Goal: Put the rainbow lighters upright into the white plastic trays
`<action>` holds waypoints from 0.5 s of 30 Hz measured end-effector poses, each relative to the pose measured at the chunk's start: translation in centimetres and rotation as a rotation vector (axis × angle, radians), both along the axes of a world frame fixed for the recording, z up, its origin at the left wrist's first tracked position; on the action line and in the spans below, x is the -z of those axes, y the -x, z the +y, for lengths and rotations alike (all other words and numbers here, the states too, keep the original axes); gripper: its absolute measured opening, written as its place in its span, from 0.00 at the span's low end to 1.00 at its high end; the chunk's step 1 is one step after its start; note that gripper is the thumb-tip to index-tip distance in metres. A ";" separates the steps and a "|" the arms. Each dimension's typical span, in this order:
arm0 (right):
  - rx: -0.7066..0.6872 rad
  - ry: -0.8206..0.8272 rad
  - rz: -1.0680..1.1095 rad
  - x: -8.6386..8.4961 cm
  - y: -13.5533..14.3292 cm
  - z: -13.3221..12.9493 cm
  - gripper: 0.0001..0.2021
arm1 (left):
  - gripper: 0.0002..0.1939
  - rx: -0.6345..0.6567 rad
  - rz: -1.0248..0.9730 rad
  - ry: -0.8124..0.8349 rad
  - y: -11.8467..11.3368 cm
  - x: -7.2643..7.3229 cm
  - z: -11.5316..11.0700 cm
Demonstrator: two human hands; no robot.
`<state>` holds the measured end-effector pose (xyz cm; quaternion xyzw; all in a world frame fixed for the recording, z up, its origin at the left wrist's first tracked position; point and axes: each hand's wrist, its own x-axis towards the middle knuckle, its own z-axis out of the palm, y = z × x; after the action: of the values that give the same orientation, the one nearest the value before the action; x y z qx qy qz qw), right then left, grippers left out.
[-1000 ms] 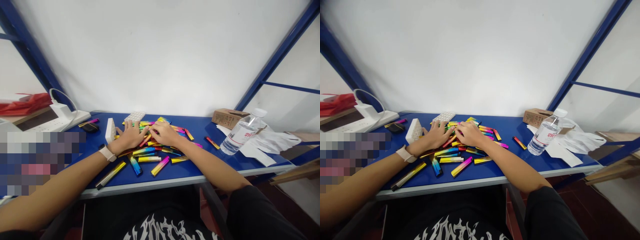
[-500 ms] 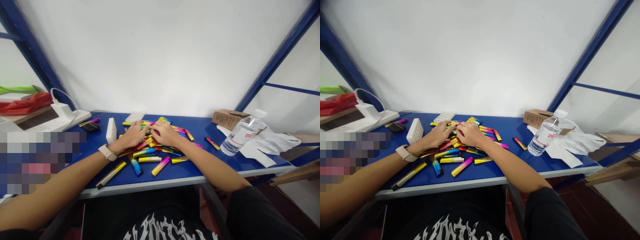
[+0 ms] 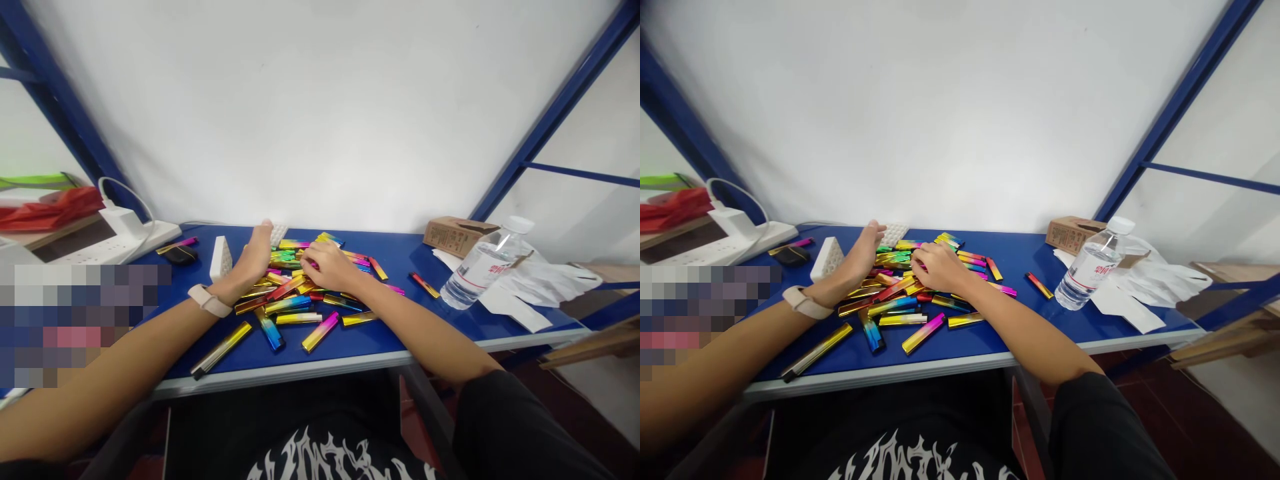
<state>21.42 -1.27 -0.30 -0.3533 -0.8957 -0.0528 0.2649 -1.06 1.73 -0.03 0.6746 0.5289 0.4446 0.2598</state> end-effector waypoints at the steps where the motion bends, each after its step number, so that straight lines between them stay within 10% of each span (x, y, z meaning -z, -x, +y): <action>1: -0.001 -0.002 0.001 0.0 0.0 0.0 0.13 | 0.48 -0.009 -0.070 0.008 0.0 -0.2 0.0; 8: 0.011 -0.034 -0.026 0.2 -0.1 0.0 0.14 | 0.42 0.086 -0.321 -0.154 0.1 -3.2 -0.9; 15: 0.008 -0.043 -0.023 0.2 -0.4 0.1 0.14 | 0.26 -0.097 0.356 -0.613 2.2 -6.2 -3.1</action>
<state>21.78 -1.17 -0.54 -0.3505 -0.8958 -0.0773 0.2621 -3.23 -1.34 6.13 0.7620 0.4394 0.4701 -0.0723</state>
